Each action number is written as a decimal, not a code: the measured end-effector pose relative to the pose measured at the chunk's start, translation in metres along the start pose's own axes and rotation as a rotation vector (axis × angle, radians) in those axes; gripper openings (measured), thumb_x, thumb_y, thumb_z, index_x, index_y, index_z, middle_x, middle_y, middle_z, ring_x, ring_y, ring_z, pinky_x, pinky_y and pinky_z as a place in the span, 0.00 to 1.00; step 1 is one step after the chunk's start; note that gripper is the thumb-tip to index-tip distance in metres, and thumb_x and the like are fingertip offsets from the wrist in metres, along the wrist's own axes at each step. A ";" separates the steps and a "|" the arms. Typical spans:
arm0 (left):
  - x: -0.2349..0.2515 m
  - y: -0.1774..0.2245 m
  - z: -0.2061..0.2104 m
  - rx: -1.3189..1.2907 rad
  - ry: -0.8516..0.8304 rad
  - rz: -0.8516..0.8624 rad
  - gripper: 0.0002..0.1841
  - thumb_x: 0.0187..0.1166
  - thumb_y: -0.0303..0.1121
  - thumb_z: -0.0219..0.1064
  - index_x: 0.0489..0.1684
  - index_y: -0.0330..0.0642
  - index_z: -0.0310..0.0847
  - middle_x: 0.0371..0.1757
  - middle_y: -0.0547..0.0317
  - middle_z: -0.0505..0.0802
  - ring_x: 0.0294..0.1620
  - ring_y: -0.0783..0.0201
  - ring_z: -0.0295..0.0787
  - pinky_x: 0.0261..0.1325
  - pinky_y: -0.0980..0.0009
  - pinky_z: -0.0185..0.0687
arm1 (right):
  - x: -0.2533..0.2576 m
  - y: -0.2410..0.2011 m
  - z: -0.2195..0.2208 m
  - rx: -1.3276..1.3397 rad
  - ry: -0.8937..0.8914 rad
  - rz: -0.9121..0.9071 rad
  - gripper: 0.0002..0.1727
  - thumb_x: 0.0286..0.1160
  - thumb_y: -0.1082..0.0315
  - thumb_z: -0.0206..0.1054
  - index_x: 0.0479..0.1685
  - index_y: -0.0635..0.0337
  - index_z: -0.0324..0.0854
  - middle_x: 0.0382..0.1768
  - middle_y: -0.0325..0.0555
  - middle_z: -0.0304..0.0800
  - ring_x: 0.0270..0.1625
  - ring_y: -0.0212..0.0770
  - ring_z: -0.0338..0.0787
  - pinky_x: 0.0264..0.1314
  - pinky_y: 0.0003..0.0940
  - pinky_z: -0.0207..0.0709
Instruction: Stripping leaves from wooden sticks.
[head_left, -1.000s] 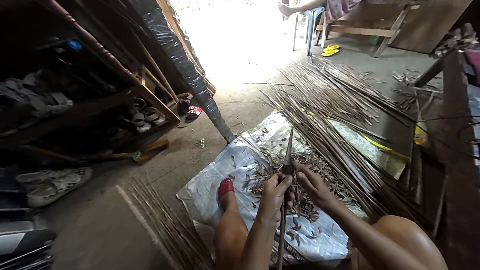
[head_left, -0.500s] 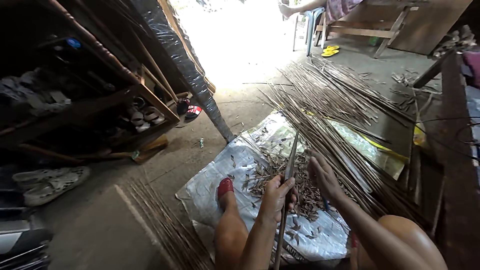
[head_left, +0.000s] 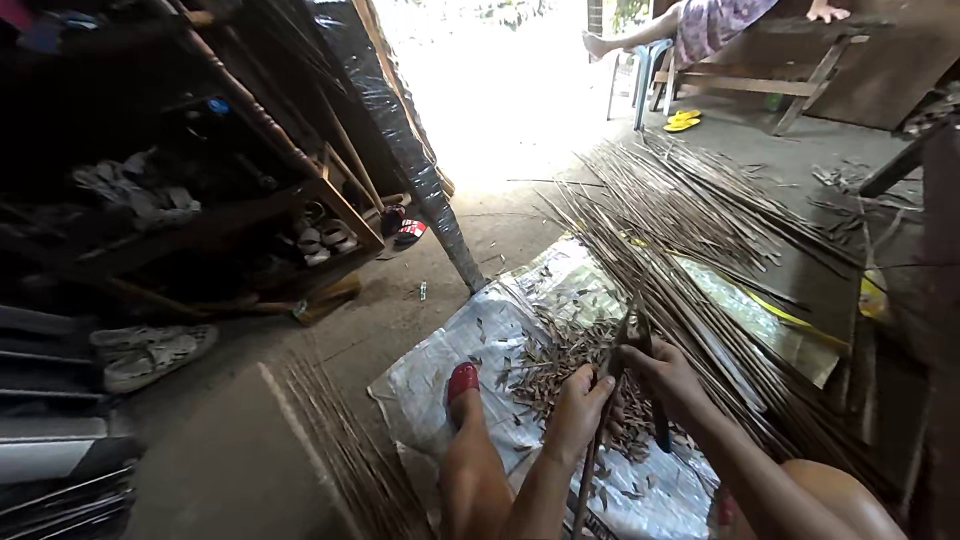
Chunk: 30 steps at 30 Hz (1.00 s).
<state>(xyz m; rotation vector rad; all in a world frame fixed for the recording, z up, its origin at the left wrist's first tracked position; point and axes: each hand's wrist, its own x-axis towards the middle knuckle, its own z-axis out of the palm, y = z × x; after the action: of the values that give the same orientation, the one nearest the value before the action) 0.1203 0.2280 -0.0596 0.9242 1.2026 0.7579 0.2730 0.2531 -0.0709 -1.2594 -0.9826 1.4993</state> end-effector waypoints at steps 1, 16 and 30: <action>-0.001 0.000 0.001 0.013 0.025 0.022 0.09 0.91 0.29 0.55 0.57 0.32 0.74 0.28 0.58 0.86 0.20 0.69 0.85 0.23 0.75 0.84 | 0.000 0.001 0.001 -0.050 -0.008 0.024 0.07 0.79 0.69 0.69 0.46 0.62 0.80 0.22 0.34 0.78 0.15 0.23 0.68 0.17 0.19 0.64; -0.002 0.004 -0.003 0.031 0.088 0.038 0.10 0.90 0.30 0.58 0.58 0.31 0.72 0.27 0.57 0.85 0.18 0.70 0.83 0.20 0.77 0.82 | 0.001 -0.003 -0.002 0.123 -0.161 0.180 0.05 0.80 0.77 0.64 0.35 0.60 0.76 0.14 0.33 0.74 0.12 0.23 0.68 0.14 0.17 0.62; -0.001 0.012 -0.010 -0.011 0.182 0.056 0.09 0.85 0.22 0.62 0.57 0.30 0.73 0.31 0.56 0.84 0.15 0.72 0.79 0.16 0.79 0.78 | -0.009 0.015 0.013 0.015 -0.264 -0.078 0.20 0.90 0.55 0.40 0.65 0.58 0.68 0.28 0.28 0.74 0.19 0.20 0.67 0.19 0.16 0.62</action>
<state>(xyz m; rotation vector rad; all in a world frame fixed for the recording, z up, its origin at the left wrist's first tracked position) 0.1106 0.2337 -0.0495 0.8975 1.3345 0.9074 0.2584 0.2399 -0.0809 -1.0170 -1.1754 1.6363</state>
